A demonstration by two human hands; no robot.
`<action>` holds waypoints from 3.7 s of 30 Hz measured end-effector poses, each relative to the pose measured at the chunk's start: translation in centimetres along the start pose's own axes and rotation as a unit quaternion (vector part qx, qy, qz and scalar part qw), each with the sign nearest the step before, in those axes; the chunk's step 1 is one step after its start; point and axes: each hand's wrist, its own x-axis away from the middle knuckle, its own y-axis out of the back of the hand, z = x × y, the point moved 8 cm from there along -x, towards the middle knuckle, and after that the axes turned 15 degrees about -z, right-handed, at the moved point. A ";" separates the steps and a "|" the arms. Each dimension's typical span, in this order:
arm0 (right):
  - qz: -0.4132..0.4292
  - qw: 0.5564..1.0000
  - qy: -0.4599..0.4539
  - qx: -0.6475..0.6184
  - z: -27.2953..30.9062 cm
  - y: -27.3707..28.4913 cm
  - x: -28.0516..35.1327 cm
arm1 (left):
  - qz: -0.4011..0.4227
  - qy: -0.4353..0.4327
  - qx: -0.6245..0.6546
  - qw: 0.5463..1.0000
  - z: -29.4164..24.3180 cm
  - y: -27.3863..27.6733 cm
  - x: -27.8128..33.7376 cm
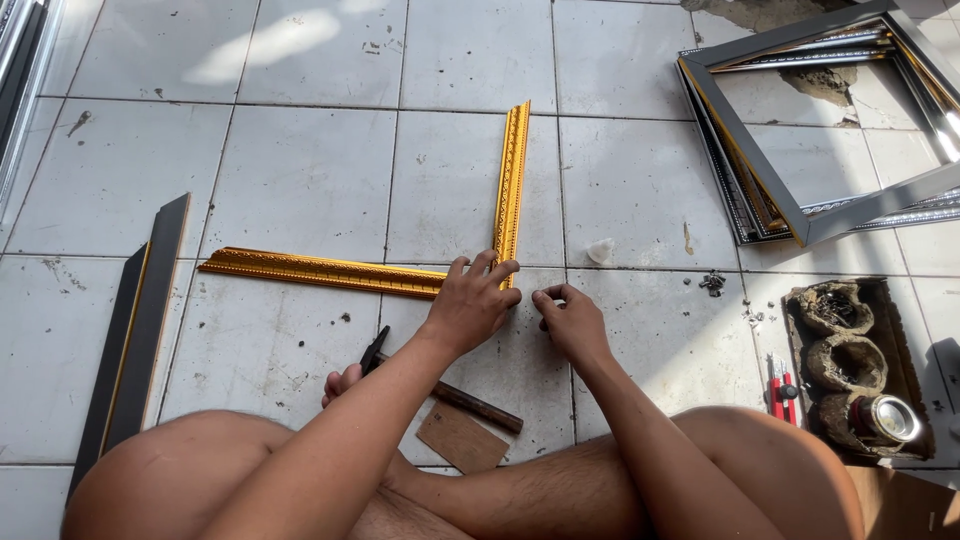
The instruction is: Assembling picture frames by applying glue to mitered corners and joining the pieces together on a tiled floor.
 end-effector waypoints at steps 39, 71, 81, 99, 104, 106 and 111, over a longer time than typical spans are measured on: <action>0.014 0.986 -0.047 -0.161 5.3 0.4 1.6 | 0.057 0.138 0.001 0.989 6.3 -0.3 1.3; 0.090 0.959 -0.120 -0.240 3.8 -1.6 0.0 | 0.048 0.063 -0.040 0.996 3.7 2.4 -0.2; 0.158 0.937 -0.124 -0.287 3.4 -3.4 0.9 | -0.126 0.536 0.211 0.807 5.8 6.3 5.9; 0.144 0.956 0.160 -0.197 10.8 2.6 7.1 | -0.157 0.543 0.420 0.710 3.4 14.8 4.9; 0.103 0.953 0.218 -0.185 10.6 3.5 7.6 | -0.185 0.474 0.407 0.759 1.4 16.7 3.7; 0.075 0.957 0.213 -0.182 8.8 2.9 6.6 | -0.195 0.457 0.410 0.765 1.5 15.6 4.0; 0.061 0.955 0.237 -0.170 6.8 1.9 8.2 | -0.154 0.452 0.460 0.749 1.3 13.2 4.6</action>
